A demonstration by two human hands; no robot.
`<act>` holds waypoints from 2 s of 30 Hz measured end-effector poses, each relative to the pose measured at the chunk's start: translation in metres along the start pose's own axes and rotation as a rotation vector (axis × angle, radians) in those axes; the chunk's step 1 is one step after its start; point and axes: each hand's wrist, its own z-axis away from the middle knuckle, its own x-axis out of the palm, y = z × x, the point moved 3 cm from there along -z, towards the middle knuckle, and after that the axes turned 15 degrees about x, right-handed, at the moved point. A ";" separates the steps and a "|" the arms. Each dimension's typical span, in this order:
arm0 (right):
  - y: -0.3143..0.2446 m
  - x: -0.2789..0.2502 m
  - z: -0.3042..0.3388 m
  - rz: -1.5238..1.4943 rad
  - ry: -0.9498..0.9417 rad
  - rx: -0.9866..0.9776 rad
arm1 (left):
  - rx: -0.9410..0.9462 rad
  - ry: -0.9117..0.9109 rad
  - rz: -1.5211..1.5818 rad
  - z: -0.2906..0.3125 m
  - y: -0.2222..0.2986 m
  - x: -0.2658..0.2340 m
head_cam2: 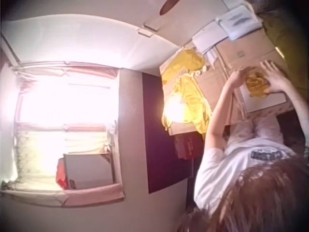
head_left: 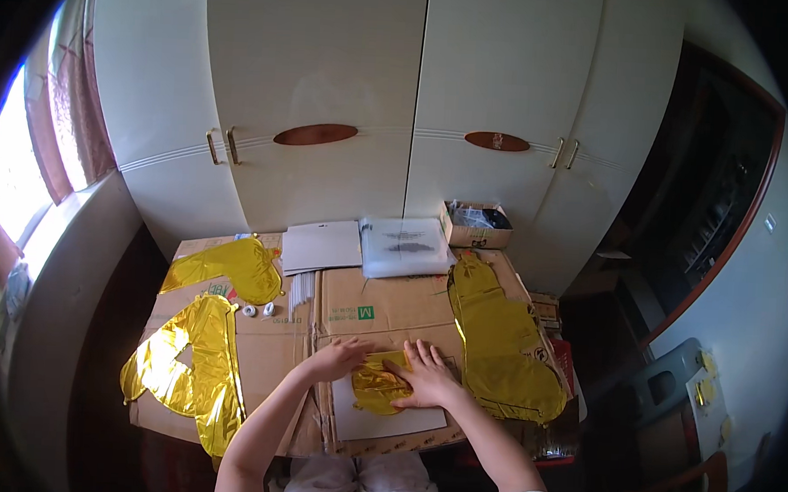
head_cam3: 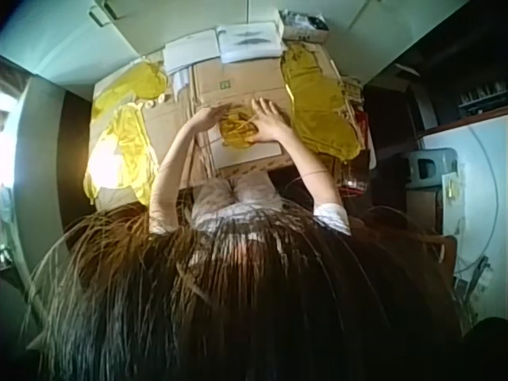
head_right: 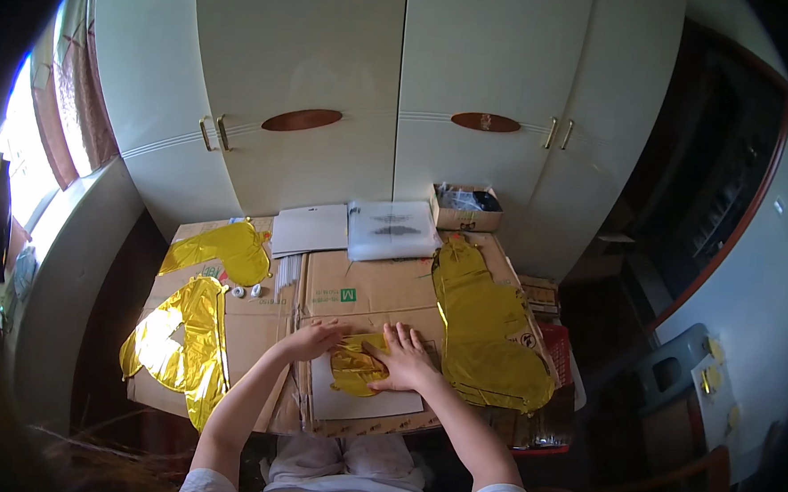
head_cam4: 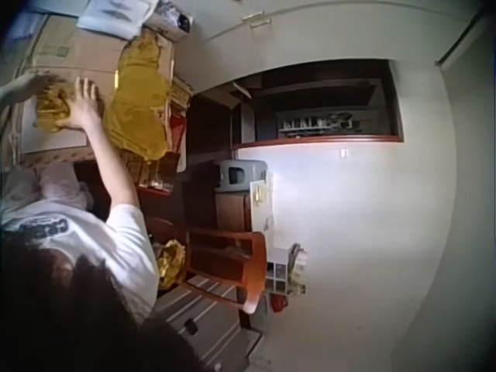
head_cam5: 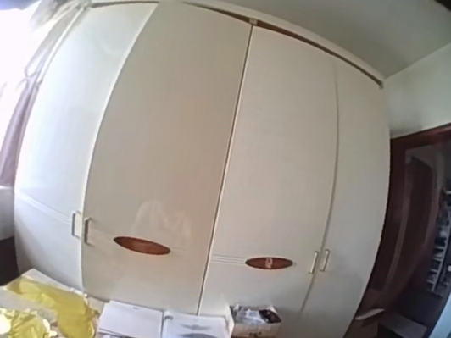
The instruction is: Manually organizing and packaging gold-colored foil decorations using cardboard sheets.
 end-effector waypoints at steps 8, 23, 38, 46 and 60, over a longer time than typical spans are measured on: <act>0.001 0.000 0.003 -0.059 0.010 -0.015 | 0.095 -0.073 -0.398 0.037 0.028 0.033; 0.015 0.017 -0.012 -0.238 -0.081 -0.019 | 0.167 -0.116 -0.550 0.054 0.052 0.041; -0.024 0.027 -0.004 -0.112 0.320 -0.019 | 0.156 -0.162 -0.551 0.055 0.049 0.042; -0.023 0.024 -0.003 -0.037 0.248 0.009 | 0.093 -0.253 -0.519 0.049 0.056 0.033; -0.025 0.021 -0.002 -0.018 0.208 0.032 | -0.029 0.067 -0.535 0.018 0.037 0.059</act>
